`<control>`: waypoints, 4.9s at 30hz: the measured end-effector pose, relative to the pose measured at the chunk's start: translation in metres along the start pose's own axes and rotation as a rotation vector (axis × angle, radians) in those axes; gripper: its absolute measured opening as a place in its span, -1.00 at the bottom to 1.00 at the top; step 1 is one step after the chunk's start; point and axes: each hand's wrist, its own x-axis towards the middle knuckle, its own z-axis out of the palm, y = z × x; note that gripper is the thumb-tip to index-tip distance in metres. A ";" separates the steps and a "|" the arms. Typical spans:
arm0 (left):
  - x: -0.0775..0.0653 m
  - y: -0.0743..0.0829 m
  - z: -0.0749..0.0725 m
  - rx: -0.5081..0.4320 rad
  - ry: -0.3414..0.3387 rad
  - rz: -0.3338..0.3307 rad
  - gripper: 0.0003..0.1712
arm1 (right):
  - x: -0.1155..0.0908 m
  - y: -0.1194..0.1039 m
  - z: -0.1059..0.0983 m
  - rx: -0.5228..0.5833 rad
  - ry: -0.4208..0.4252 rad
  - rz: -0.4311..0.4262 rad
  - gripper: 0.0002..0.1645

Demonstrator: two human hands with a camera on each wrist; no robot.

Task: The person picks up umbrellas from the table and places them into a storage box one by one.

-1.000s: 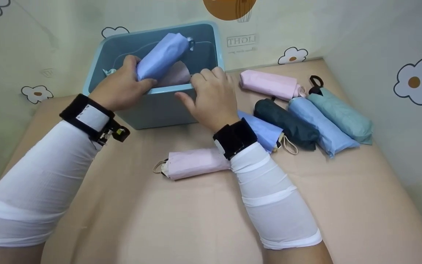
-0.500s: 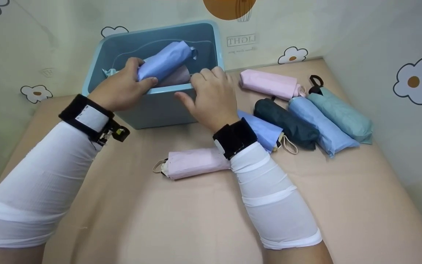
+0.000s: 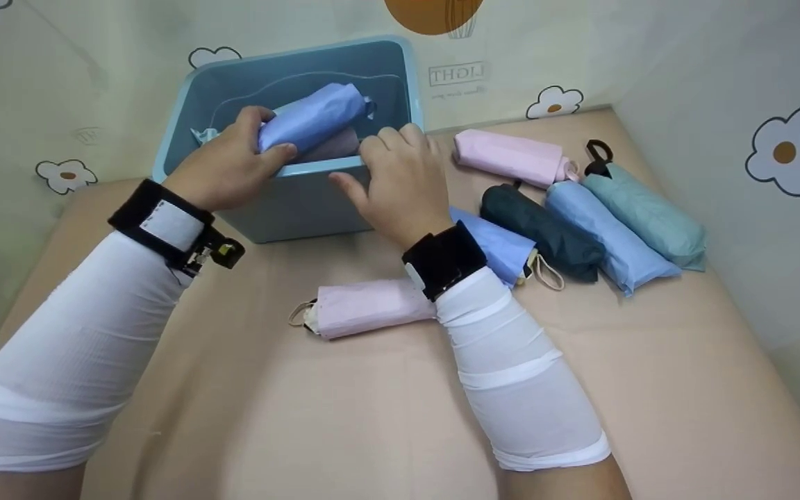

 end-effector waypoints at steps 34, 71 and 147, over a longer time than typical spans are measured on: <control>-0.011 -0.017 -0.005 0.069 -0.032 0.139 -0.09 | 0.001 0.000 0.001 -0.017 -0.003 0.012 -0.28; -0.009 -0.028 -0.005 0.302 -0.014 -0.015 0.01 | -0.003 -0.002 -0.005 0.038 -0.110 0.061 -0.50; -0.007 -0.033 -0.001 0.287 0.055 0.032 -0.10 | 0.079 -0.027 -0.018 0.025 -0.390 0.438 -0.17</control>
